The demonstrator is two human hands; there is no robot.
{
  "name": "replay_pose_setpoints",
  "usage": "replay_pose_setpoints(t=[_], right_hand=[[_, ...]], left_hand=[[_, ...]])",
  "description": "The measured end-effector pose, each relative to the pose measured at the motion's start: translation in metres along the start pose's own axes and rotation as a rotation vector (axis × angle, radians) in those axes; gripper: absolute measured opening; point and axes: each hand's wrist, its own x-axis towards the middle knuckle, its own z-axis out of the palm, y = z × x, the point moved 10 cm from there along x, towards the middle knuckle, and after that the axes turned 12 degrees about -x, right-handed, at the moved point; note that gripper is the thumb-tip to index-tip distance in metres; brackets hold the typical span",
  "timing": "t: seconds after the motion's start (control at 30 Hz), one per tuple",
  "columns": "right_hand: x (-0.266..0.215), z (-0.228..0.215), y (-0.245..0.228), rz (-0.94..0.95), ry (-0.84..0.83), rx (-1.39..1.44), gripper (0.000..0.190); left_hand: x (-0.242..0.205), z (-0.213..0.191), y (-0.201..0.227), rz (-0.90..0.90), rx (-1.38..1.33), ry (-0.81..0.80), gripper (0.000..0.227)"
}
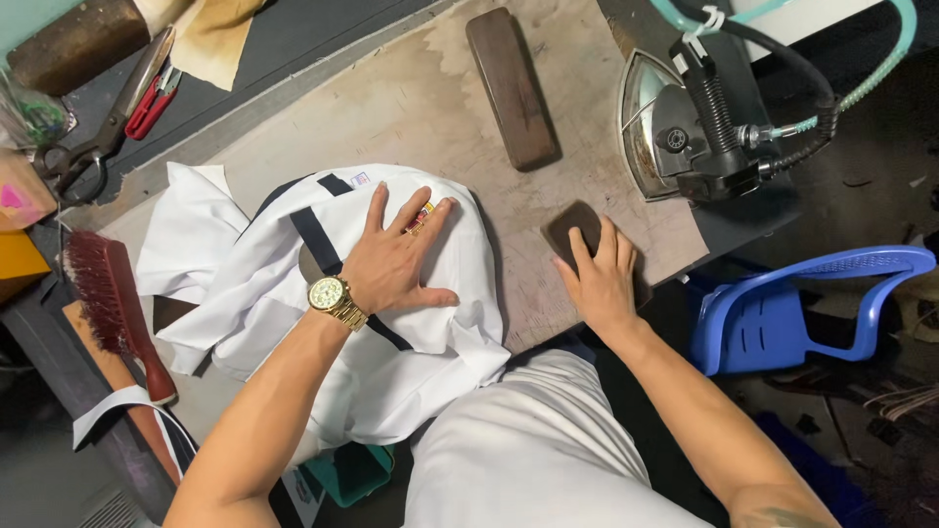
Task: The person irons a white garment on a workbench, using a hand-held iron and wooden blocks to flatten and press the fabric.
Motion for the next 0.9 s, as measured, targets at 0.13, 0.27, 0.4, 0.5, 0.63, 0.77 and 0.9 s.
replay_pose_setpoints(t=[0.13, 0.27, 0.4, 0.5, 0.63, 0.77, 0.9], right_hand=[[0.031, -0.022, -0.066, 0.000, 0.094, 0.258, 0.048], [0.034, -0.044, -0.131, -0.162, 0.270, 0.110, 0.039], [0.018, -0.050, -0.159, -0.341, 0.292, 0.124, 0.035], [0.053, -0.035, -0.168, -0.371, 0.288, 0.108, 0.039], [0.079, -0.039, -0.140, -0.287, 0.307, 0.134, 0.037], [0.055, -0.015, -0.060, -0.113, 0.011, 0.121, 0.037], [0.029, -0.009, -0.026, -0.089, 0.051, -0.061, 0.029]], left_hand=[[-0.001, 0.010, -0.005, 0.005, -0.035, 0.012, 0.134], [-0.003, 0.003, -0.008, 0.024, -0.111, 0.080, 0.143], [-0.015, 0.000, -0.018, 0.002, -0.225, 0.159, 0.151], [-0.034, -0.003, -0.034, -0.103, -0.387, 0.259, 0.137], [-0.082, 0.002, -0.045, -0.243, -0.227, 0.440, 0.094], [-0.180, -0.007, -0.067, -0.601, -0.406, 1.059, 0.033], [-0.203, 0.039, -0.105, -0.936, -0.742, 1.060, 0.028]])
